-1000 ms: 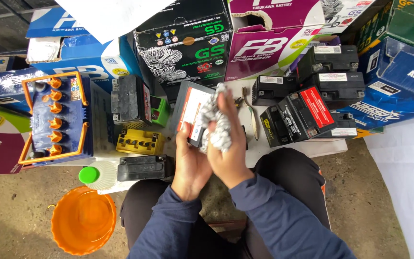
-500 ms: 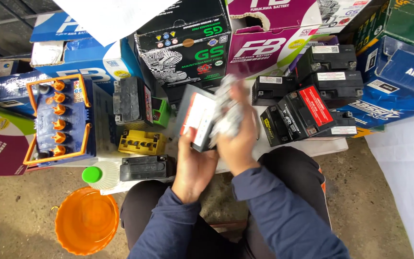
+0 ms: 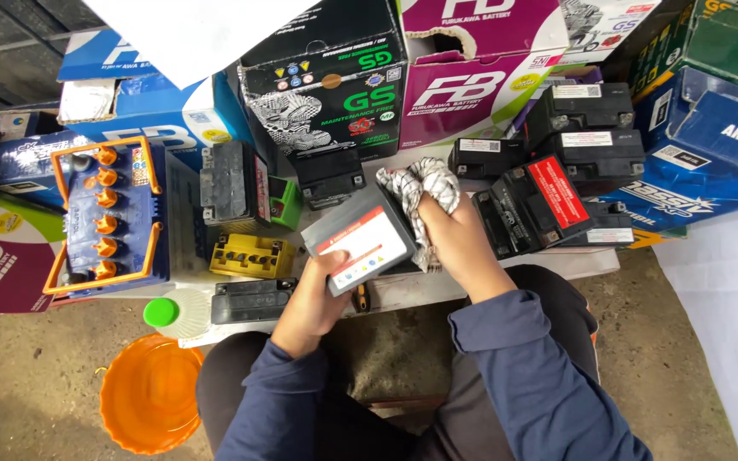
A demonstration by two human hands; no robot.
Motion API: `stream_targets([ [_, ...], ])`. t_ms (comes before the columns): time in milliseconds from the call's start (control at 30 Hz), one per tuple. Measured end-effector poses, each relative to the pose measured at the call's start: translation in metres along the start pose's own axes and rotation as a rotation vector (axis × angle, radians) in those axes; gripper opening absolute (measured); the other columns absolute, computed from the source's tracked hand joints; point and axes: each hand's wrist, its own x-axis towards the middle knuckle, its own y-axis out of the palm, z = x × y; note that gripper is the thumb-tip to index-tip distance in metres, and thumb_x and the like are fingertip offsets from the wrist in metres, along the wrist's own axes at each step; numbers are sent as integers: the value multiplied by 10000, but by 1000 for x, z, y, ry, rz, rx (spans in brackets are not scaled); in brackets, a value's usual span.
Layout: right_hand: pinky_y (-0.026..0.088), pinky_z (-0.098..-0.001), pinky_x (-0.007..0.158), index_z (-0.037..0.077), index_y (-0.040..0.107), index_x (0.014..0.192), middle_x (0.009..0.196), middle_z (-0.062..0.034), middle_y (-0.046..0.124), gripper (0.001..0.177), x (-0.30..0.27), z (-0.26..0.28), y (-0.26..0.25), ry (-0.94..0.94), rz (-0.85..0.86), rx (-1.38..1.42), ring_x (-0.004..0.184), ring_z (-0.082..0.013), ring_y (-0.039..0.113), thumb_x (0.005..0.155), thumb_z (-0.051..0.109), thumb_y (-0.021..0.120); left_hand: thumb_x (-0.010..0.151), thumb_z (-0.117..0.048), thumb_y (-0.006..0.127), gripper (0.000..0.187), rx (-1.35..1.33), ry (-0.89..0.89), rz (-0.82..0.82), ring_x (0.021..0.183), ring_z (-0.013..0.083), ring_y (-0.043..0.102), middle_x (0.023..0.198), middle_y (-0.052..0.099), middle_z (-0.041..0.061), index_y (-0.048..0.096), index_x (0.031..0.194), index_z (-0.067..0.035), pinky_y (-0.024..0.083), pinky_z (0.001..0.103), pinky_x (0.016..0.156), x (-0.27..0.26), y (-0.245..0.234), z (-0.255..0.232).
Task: Cleaning and inspecting a small lead-acid battery using a screwdriver and a cloth
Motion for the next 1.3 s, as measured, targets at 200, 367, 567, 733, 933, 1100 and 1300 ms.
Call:
stream_targets([
  [200, 544, -368, 763, 42, 722, 916, 761, 18, 637, 168, 3, -11, -7, 61, -81, 10, 748, -136, 569, 928, 152, 597, 795, -190, 715, 468, 153, -24, 95, 739, 209, 661, 906, 734, 207, 651, 1194, 45, 600, 425, 663, -17, 32, -29],
  [367, 494, -321, 638, 79, 676, 812, 653, -7, 596, 179, 5, -51, -9, 138, -119, -2, 636, -123, 566, 925, 182, 583, 796, -142, 688, 434, 99, 14, 106, 721, 198, 683, 861, 720, 195, 656, 1182, 51, 599, 373, 600, -16, 43, -19],
  [567, 507, -388, 659, 13, 691, 820, 662, -89, 625, 179, -19, -53, -14, 160, -48, -37, 662, -185, 568, 878, 173, 633, 804, -245, 700, 422, -21, -68, -92, 791, 270, 751, 934, 754, 183, 679, 1153, -10, 639, 458, 749, -9, 38, -7],
  [733, 491, -306, 575, 28, 724, 807, 620, -79, 657, 174, -41, -55, -22, 164, 37, -41, 599, -146, 587, 890, 144, 624, 796, -284, 670, 509, -36, -81, -211, 881, 376, 729, 1007, 727, 227, 648, 1183, 47, 609, 582, 861, -18, 74, -45],
  [933, 552, -430, 775, -28, 750, 1045, 874, -176, 730, 244, -25, -36, -41, 151, 57, 21, 836, -259, 662, 850, 78, 651, 819, -196, 709, 487, 207, 219, -310, 998, 234, 713, 1131, 706, 124, 559, 1269, -82, 632, 468, 887, -15, 50, -46],
  [1100, 498, -447, 1020, 16, 672, 1203, 1170, -137, 701, 330, 7, -58, -49, 21, -278, 65, 1147, -197, 614, 1019, 285, 616, 703, -131, 856, 804, 607, 292, -177, 1191, 361, 550, 1217, 590, 263, 418, 1368, -19, 486, 551, 1031, -17, 35, -32],
  [1300, 495, -452, 1016, 11, 666, 1214, 1112, -205, 690, 285, 29, -51, -31, -267, -345, -168, 1153, -291, 657, 1041, 237, 652, 653, -112, 933, 747, 660, 279, -50, 1057, 269, 607, 1069, 633, 173, 523, 1276, -67, 548, 412, 911, -12, 48, -17],
])
